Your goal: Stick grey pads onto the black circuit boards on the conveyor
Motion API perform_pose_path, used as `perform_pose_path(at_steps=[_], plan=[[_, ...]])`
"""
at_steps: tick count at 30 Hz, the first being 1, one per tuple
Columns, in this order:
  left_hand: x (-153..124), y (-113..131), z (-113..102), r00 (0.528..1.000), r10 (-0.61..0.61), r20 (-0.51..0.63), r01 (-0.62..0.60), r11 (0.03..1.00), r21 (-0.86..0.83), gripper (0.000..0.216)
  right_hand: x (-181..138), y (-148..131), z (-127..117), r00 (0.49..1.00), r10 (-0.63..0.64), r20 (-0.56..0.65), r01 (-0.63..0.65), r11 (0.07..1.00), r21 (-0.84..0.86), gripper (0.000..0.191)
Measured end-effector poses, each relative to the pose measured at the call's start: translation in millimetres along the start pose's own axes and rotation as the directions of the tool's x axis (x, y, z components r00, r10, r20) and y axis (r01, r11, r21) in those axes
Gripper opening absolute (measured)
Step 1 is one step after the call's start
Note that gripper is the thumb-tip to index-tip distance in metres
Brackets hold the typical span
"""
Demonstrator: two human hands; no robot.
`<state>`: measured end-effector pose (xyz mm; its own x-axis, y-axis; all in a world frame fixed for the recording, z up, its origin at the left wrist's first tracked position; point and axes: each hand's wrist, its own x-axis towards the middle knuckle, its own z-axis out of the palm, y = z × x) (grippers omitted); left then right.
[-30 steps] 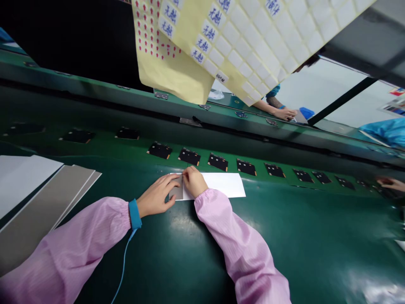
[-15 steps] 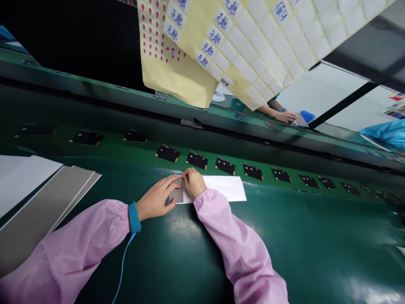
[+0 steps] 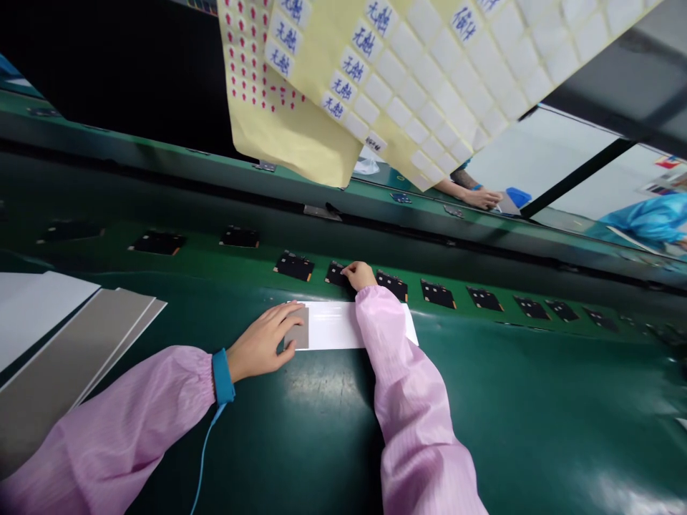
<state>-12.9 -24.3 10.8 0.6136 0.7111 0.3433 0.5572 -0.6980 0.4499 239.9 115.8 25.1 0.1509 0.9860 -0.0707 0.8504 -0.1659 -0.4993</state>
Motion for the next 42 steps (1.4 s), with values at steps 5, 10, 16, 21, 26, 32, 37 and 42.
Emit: perform_pose_path(at_steps=[5,10,16,21,26,32,37,42], plan=[[0.6,0.6,-0.9,1.000,0.003,-0.011,-0.003,1.000,-0.004,0.031,2.7,8.2,-0.3,0.999,0.031,-0.022,-0.033,0.997,-0.068,0.009],[0.6,0.6,-0.7,1.000,0.005,-0.003,-0.005,1.000,0.002,0.031,-12.1,16.0,1.8,0.978,-0.095,-0.186,0.066,0.985,-0.158,0.018],[-0.1,-0.1,0.7,1.000,0.006,-0.011,-0.006,1.000,-0.012,0.031,-34.6,18.9,-0.5,0.949,-0.278,-0.149,0.232,0.935,-0.267,0.024],[-1.1,0.3,1.0,1.000,-0.002,-0.009,0.002,1.000,0.003,0.031,-71.3,-12.2,7.2,0.895,-0.432,-0.114,0.425,0.902,-0.083,0.019],[-1.3,-0.7,2.2,1.000,0.007,-0.009,-0.007,1.000,0.011,0.031,-108.3,-35.2,35.1,0.888,-0.457,0.040,0.450,0.885,0.122,0.009],[-0.5,-0.6,2.1,1.000,0.004,-0.010,-0.004,1.000,-0.001,0.032,-109.6,-37.1,41.3,0.895,-0.447,0.003,0.444,0.889,0.111,0.005],[-1.1,-0.6,1.9,1.000,0.002,-0.011,-0.003,1.000,-0.012,0.032,-109.3,-37.7,40.9,0.873,-0.488,0.015,0.484,0.868,0.109,0.010],[-1.0,0.0,1.3,1.000,-0.001,-0.019,0.001,1.000,-0.026,0.031,-72.5,-28.7,22.6,0.895,-0.446,-0.008,0.430,0.859,0.277,0.009]])
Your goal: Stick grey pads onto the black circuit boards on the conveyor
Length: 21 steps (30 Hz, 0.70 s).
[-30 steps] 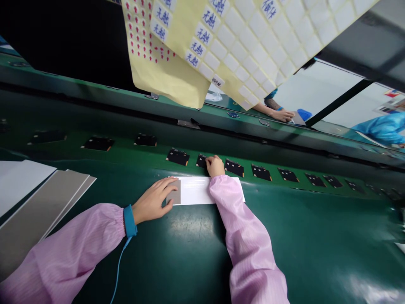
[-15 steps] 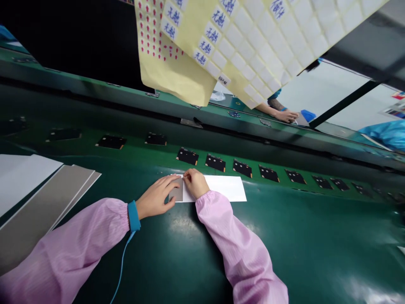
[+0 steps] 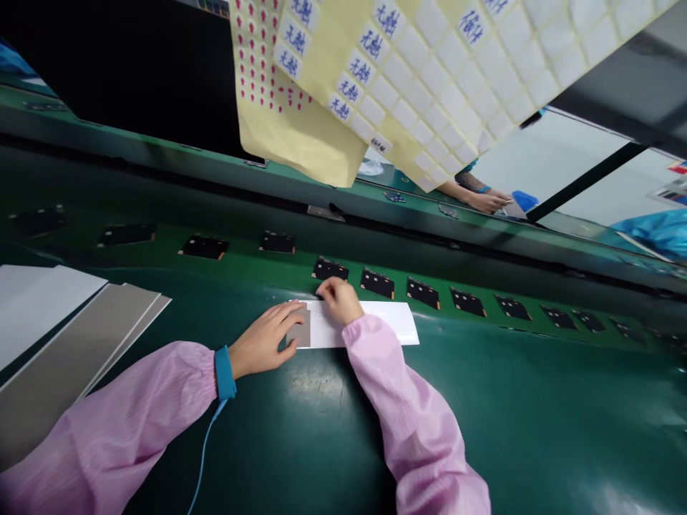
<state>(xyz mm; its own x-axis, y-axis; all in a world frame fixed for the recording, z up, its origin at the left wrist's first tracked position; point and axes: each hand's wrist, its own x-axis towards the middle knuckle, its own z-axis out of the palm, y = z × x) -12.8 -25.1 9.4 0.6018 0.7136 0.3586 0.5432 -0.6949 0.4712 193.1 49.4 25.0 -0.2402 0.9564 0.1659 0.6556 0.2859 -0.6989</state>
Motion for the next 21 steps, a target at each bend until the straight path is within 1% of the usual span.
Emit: perform_pose_path(at_steps=[1,3,5,7,13,15,18,21], plan=[[0.2,0.2,-0.4,1.000,0.001,0.001,-0.001,1.000,0.000,0.031,11.0,6.5,-7.0,0.998,0.044,-0.042,-0.044,0.999,0.011,0.010],[0.5,0.5,-1.4,1.000,0.001,0.006,-0.001,1.000,0.002,0.030,33.9,19.9,-19.1,0.981,0.163,-0.109,-0.166,0.986,-0.020,0.011],[0.7,0.5,-2.1,1.000,-0.004,0.008,0.004,1.000,0.006,0.030,52.7,32.0,-26.4,0.954,0.274,-0.125,-0.285,0.955,-0.086,0.010],[0.7,0.4,-2.3,1.000,-0.007,0.011,0.007,1.000,0.009,0.030,64.0,41.2,-29.0,0.937,0.332,-0.107,-0.345,0.928,-0.140,0.010],[0.3,0.3,-1.7,1.000,-0.011,0.010,0.011,1.000,-0.009,0.030,68.1,55.8,-30.9,0.926,0.373,-0.063,-0.377,0.902,-0.208,0.011],[0.4,0.3,-1.8,1.000,-0.012,0.009,0.012,1.000,-0.007,0.030,66.9,58.2,-31.6,0.920,0.386,-0.071,-0.391,0.887,-0.245,0.010],[0.6,-0.1,-1.6,1.000,-0.008,0.010,0.008,1.000,-0.007,0.030,62.7,59.4,-31.9,0.920,0.358,-0.162,-0.392,0.863,-0.318,0.006],[0.3,-0.7,-0.7,1.000,-0.005,0.004,0.005,1.000,-0.003,0.030,53.6,57.1,-31.8,0.933,0.251,-0.258,-0.338,0.858,-0.386,0.018]])
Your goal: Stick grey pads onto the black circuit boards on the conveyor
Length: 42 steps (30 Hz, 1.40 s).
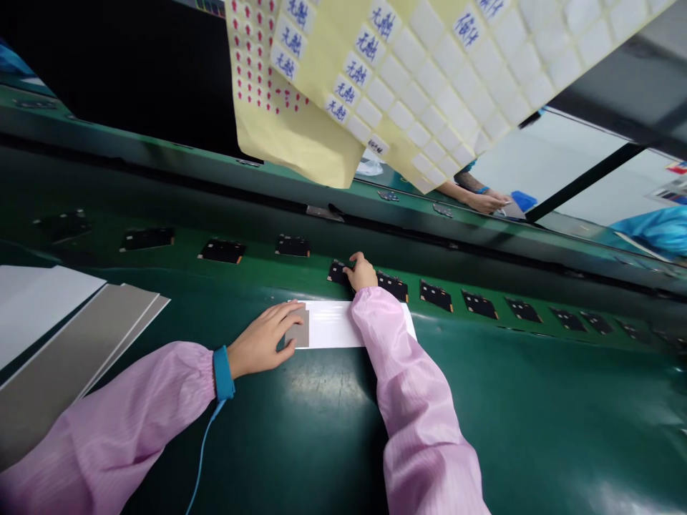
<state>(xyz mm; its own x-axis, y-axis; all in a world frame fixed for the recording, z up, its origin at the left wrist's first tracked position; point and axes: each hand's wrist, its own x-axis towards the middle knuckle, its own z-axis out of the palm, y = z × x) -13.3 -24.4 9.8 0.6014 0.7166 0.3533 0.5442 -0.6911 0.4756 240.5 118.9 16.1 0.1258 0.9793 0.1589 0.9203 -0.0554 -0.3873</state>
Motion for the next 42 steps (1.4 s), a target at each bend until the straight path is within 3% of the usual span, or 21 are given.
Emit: perform_pose_path(at_steps=[3,6,10,13,15,17,21,25,30,35,40,42], plan=[[-0.5,-0.4,0.4,1.000,0.002,0.004,-0.002,1.000,0.013,0.030,-12.8,1.8,-2.4,0.992,-0.123,-0.025,0.121,0.991,-0.063,0.018],[-0.8,-0.7,0.6,1.000,0.006,0.005,-0.006,1.000,0.023,0.031,-25.2,6.8,-5.6,0.972,-0.230,0.036,0.233,0.961,-0.150,0.028],[-1.3,-1.3,1.9,1.000,0.012,0.002,-0.012,0.999,0.040,0.030,-34.3,13.1,-15.5,0.957,-0.216,0.194,0.261,0.931,-0.254,0.047],[-2.0,-1.7,3.4,1.000,0.015,-0.001,-0.015,0.999,0.047,0.030,-32.5,2.4,-17.9,0.962,-0.223,0.158,0.258,0.930,-0.260,0.051],[-2.5,-2.0,4.2,1.000,0.015,-0.006,-0.014,0.999,0.052,0.031,-26.8,-16.2,-10.3,0.938,-0.334,0.090,0.346,0.917,-0.200,0.048],[-2.7,-2.2,4.8,1.000,0.015,-0.011,-0.015,0.999,0.051,0.031,-18.7,-40.2,4.0,0.892,-0.441,0.097,0.450,0.888,-0.096,0.048],[-2.4,-1.8,4.3,1.000,0.011,-0.022,-0.010,1.000,0.022,0.031,-9.9,-76.8,34.1,0.897,-0.373,0.239,0.384,0.923,-0.001,0.060],[-1.6,-1.6,3.4,1.000,0.005,-0.025,-0.005,1.000,0.004,0.032,-30.2,-75.8,44.2,0.882,-0.398,0.254,0.404,0.914,0.029,0.065],[-1.9,-3.3,4.4,1.000,0.013,-0.024,-0.013,1.000,0.011,0.030,-67.2,-63.4,30.3,0.867,-0.450,0.214,0.446,0.892,0.072,0.054],[-2.6,-3.9,5.9,1.000,0.004,-0.020,-0.004,1.000,-0.003,0.031,-89.5,-63.2,6.7,0.893,-0.446,-0.060,0.449,0.879,0.160,0.027],[-2.4,-3.5,6.2,1.000,-0.001,-0.018,0.001,1.000,-0.002,0.033,-113.3,-55.5,1.7,0.874,-0.467,0.138,0.423,0.868,0.259,0.011],[-2.2,-2.9,5.5,1.000,-0.004,-0.020,0.004,1.000,0.005,0.033,-118.7,-54.3,4.5,0.886,-0.441,0.141,0.399,0.882,0.253,0.012]])
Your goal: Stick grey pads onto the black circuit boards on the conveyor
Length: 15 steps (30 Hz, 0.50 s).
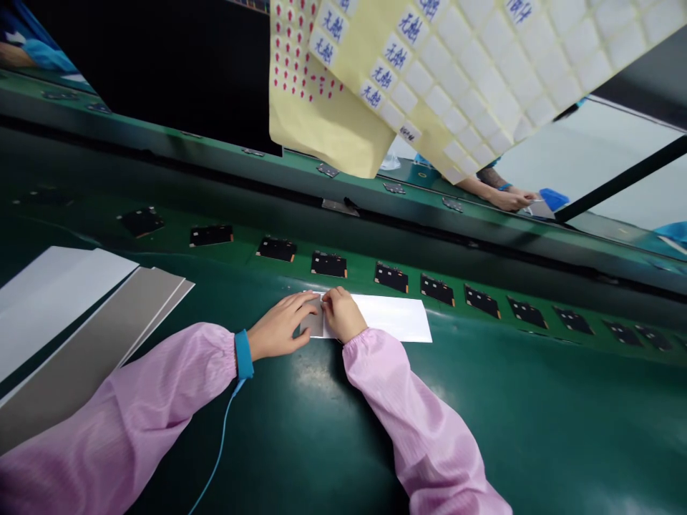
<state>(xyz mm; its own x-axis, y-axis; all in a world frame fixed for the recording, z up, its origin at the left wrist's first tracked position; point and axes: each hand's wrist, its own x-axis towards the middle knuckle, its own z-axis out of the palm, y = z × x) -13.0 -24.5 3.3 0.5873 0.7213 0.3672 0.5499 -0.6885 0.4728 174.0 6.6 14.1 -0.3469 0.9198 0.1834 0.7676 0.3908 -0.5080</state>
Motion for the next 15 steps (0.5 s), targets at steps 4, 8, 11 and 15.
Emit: perform_pose_path(at_steps=[4,8,11,15], plan=[[0.1,1.1,-1.6,1.000,0.005,0.007,-0.005,1.000,0.015,0.032,2.1,-2.1,3.3,0.999,0.042,-0.020,-0.042,0.999,-0.003,0.010],[-0.2,0.6,-1.1,1.000,0.003,0.003,-0.003,1.000,0.010,0.032,4.9,-4.2,1.6,0.999,0.045,-0.005,-0.045,0.999,0.002,0.013],[-0.4,-0.5,0.3,1.000,0.007,-0.003,-0.007,1.000,0.011,0.033,6.0,-2.2,-1.4,0.999,0.034,0.014,-0.034,0.998,0.055,0.012],[-0.4,-1.4,1.2,1.000,0.009,0.002,-0.009,1.000,0.019,0.032,28.0,14.6,-13.4,0.998,0.056,-0.022,-0.053,0.991,0.124,0.009]])
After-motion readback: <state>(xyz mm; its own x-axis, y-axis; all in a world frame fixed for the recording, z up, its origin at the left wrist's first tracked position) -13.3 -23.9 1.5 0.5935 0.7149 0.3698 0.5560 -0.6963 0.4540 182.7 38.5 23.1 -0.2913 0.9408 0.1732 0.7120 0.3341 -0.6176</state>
